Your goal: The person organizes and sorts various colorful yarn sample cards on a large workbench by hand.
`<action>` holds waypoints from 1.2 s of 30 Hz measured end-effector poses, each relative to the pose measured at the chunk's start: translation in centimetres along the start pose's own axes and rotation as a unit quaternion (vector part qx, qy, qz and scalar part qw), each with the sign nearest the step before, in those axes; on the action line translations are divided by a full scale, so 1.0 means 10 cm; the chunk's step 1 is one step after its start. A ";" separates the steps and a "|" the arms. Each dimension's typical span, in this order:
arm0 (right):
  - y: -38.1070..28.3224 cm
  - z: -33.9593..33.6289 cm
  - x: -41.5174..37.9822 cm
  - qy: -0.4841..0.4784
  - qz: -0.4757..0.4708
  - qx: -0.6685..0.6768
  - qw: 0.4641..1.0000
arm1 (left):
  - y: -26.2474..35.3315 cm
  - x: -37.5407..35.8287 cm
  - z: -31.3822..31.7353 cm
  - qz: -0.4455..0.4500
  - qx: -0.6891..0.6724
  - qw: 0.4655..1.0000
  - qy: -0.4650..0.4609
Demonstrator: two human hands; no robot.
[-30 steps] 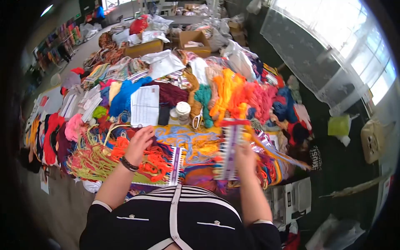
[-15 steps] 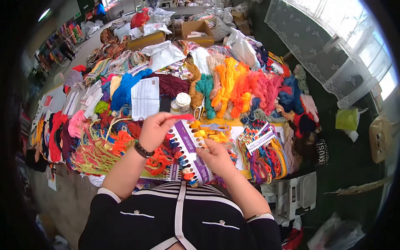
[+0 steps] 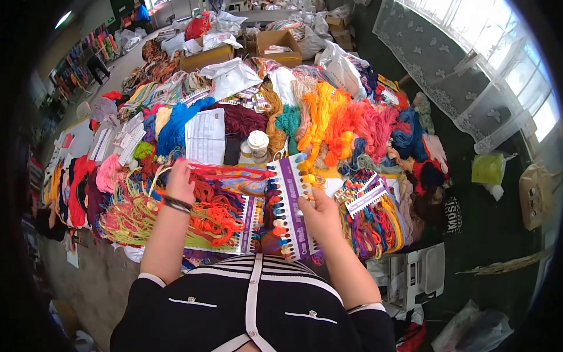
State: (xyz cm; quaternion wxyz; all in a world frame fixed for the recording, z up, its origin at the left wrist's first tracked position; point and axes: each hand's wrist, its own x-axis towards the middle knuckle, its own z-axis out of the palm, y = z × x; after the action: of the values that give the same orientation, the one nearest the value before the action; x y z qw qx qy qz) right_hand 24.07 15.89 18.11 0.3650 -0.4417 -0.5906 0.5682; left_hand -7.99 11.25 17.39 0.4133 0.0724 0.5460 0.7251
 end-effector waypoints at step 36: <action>-0.30 0.33 -0.03 0.070 -0.051 0.300 0.950 | -0.77 -1.09 0.75 0.069 0.063 0.875 -0.476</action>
State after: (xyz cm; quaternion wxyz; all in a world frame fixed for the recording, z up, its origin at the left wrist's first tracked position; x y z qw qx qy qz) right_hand 20.77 14.53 20.79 0.5495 -0.3198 -0.3875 0.6676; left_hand 7.30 9.81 17.56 0.5670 0.4717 0.3213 0.5939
